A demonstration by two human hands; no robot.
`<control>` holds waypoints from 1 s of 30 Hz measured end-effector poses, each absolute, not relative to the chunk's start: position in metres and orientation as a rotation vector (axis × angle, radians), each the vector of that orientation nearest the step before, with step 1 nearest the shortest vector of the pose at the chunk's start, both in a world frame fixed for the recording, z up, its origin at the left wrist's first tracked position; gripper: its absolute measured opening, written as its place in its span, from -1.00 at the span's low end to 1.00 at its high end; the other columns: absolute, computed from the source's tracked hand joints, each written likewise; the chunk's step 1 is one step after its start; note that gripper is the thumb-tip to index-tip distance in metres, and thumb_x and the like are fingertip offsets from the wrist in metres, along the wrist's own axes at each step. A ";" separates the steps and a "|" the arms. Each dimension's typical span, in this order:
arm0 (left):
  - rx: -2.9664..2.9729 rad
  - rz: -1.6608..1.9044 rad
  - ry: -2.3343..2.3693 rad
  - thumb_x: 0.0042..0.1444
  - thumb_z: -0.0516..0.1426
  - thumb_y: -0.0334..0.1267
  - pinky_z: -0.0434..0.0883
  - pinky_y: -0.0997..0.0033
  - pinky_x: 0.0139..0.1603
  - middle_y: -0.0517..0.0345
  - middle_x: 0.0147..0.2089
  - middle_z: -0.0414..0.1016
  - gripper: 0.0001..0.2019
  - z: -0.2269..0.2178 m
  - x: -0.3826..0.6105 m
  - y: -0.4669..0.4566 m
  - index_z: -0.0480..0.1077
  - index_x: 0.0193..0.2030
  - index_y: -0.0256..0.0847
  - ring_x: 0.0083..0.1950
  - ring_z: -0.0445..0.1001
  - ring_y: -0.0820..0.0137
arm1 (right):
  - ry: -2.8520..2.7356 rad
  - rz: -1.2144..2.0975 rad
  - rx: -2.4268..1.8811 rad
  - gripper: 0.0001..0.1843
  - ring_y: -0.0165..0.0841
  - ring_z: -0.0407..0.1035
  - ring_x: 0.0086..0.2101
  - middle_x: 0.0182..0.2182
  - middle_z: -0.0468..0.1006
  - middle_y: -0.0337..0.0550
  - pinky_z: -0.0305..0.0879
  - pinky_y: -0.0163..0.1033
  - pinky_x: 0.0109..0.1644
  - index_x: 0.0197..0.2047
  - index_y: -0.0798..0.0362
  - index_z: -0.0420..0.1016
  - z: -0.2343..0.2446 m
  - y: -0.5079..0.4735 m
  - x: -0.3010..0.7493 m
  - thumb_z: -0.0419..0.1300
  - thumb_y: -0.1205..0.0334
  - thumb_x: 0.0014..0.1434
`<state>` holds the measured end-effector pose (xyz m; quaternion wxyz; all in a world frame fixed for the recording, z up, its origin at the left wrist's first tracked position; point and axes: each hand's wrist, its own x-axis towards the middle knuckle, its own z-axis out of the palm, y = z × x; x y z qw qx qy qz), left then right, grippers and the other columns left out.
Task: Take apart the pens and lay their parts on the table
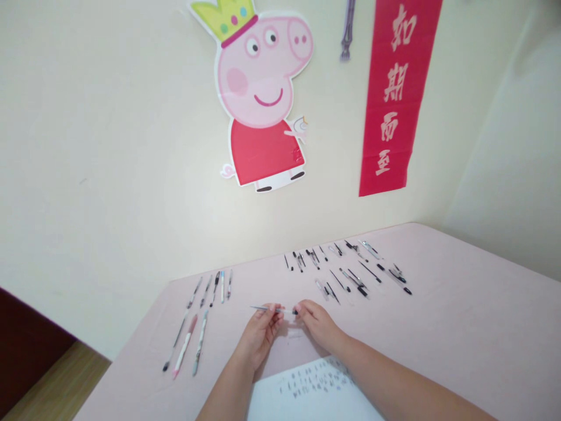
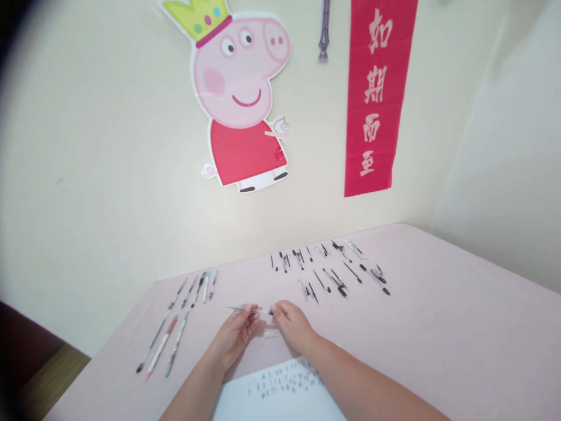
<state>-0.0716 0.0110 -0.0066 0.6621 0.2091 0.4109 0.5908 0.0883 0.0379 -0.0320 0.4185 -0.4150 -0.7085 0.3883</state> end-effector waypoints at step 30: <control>0.510 1.334 0.924 0.06 0.13 -0.46 0.48 0.63 -0.38 0.10 -0.39 0.48 -0.94 -0.009 -0.071 0.012 0.43 -0.40 -0.38 -0.45 0.46 0.57 | -1.867 0.927 -1.094 -0.67 -0.38 0.28 -0.43 -0.54 0.38 -0.21 0.14 -0.30 -0.31 -0.52 0.10 0.38 -0.033 0.038 0.089 -0.06 0.18 0.18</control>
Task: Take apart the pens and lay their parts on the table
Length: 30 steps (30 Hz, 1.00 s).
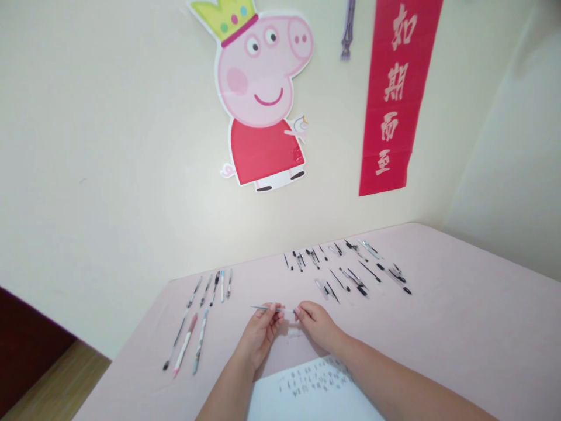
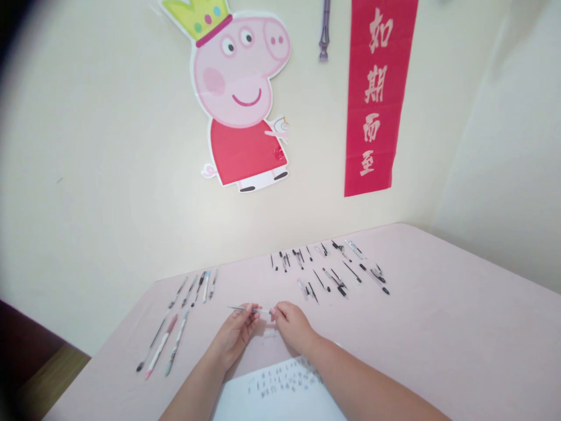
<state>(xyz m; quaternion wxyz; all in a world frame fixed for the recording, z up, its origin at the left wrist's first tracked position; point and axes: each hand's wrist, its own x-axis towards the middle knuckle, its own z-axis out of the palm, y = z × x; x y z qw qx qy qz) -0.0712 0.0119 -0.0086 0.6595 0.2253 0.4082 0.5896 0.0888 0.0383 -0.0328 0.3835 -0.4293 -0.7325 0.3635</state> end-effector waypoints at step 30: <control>0.467 1.362 0.943 0.08 0.10 -0.48 0.48 0.62 -0.38 0.09 -0.38 0.50 -0.91 -0.011 -0.073 0.013 0.43 -0.39 -0.37 -0.45 0.47 0.57 | -1.734 1.031 -1.080 -0.84 -0.40 0.23 -0.47 -0.52 0.34 -0.26 0.14 -0.32 -0.37 -0.43 0.09 0.36 -0.027 0.038 0.088 0.08 0.18 0.07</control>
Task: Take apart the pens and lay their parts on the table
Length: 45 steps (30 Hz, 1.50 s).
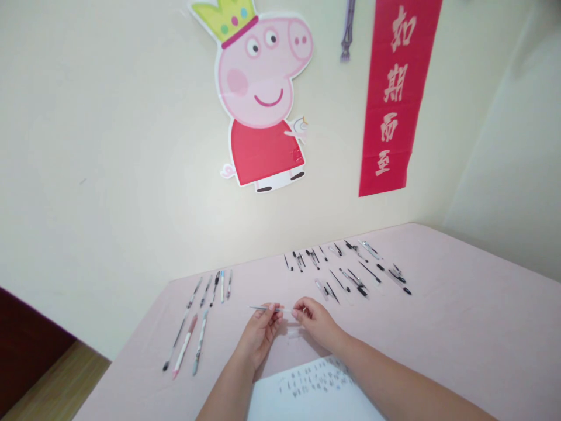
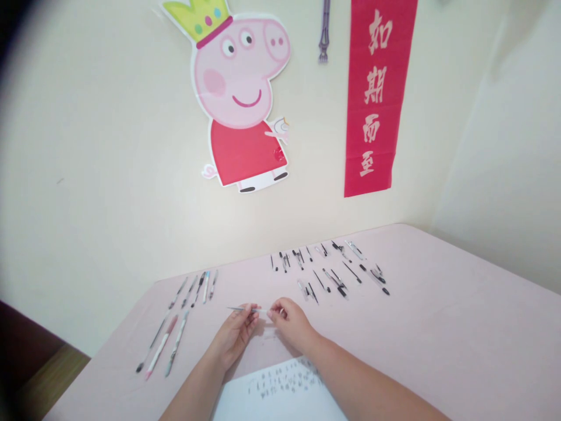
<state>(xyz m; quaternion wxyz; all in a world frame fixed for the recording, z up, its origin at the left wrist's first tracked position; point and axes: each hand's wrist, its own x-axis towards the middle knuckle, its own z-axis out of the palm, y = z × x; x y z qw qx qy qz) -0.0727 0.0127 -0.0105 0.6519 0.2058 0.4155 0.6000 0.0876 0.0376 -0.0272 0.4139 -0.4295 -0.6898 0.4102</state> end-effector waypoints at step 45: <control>0.730 1.419 1.036 -0.22 0.32 -0.17 0.38 0.55 -0.34 0.10 -0.38 0.49 -0.71 -0.014 -0.066 0.011 0.44 -0.40 -0.33 -0.43 0.42 0.53 | -1.794 1.016 -1.140 -0.86 -0.42 0.31 -0.49 -0.52 0.49 -0.24 0.21 -0.34 -0.37 -0.32 0.08 0.50 -0.034 0.038 0.087 0.17 0.33 -0.02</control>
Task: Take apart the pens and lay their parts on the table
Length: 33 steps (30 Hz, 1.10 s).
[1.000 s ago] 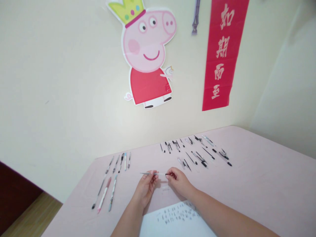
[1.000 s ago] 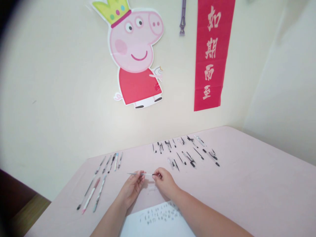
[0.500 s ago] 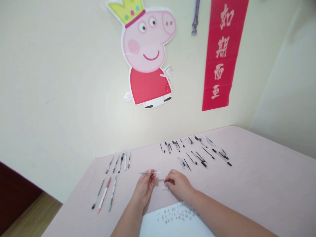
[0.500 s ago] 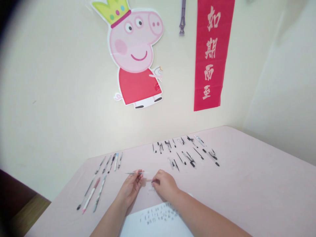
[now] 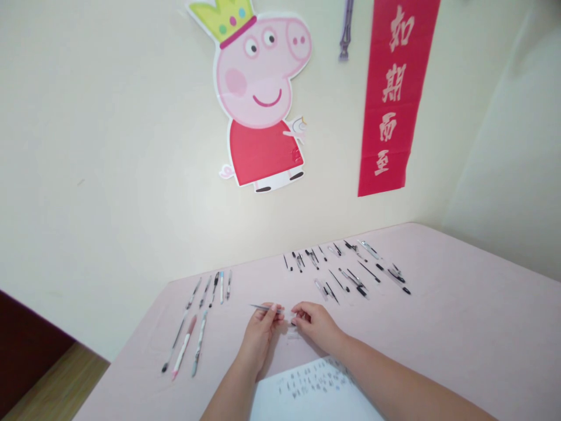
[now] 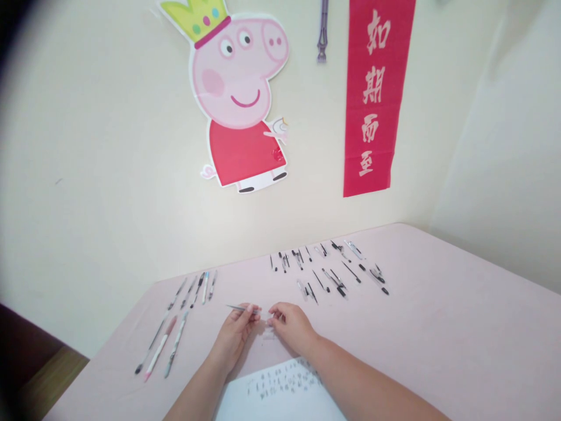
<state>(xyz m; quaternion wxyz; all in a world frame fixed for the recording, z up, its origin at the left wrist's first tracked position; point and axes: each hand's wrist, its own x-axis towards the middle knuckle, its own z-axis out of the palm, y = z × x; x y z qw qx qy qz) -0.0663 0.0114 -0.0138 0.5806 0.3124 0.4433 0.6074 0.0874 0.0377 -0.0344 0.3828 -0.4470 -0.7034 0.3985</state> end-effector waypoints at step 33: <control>0.597 1.834 1.183 -0.11 0.25 -0.14 0.34 0.60 -0.38 0.25 -0.44 0.45 -0.75 -0.006 -0.090 0.019 0.39 -0.36 -0.25 -0.46 0.38 0.59 | -1.869 0.707 -1.324 -0.90 -0.40 0.29 -0.43 -0.46 0.44 -0.23 0.13 -0.32 -0.34 -0.46 0.05 0.44 -0.029 0.044 0.103 0.11 0.38 -0.01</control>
